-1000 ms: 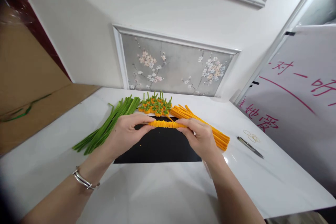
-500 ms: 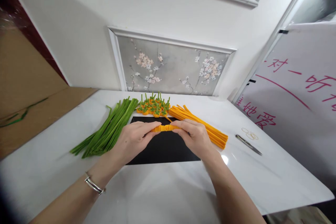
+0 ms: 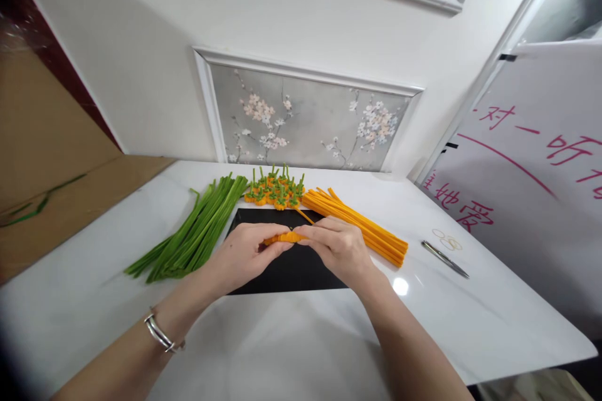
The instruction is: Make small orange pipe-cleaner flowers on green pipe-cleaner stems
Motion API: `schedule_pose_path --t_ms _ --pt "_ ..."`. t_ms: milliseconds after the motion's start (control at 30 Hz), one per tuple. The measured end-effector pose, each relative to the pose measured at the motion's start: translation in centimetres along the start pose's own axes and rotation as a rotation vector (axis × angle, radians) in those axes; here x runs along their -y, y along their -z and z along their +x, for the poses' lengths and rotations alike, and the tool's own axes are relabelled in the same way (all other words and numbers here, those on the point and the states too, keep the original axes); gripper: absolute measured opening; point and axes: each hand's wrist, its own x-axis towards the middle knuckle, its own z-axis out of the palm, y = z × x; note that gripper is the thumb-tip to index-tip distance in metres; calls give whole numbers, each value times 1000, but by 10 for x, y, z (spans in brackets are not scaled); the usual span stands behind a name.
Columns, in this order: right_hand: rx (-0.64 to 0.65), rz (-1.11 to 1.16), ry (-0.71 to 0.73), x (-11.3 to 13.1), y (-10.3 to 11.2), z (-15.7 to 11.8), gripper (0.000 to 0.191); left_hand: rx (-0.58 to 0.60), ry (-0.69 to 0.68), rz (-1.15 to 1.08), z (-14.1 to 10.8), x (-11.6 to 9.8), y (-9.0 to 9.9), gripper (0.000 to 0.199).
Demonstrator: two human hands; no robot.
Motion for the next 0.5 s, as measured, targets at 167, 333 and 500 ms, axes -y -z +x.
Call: schedule_pose_path --t_ms 167,333,500 --pt "16 38 -35 4 1 2 18 -86 87 -157 0 -1 -4 9" --pt "61 66 -90 6 2 3 20 -160 134 -117 -1 -6 -8 9" --pt "3 65 -43 8 2 3 20 -143 127 -174 -1 -5 -3 23"
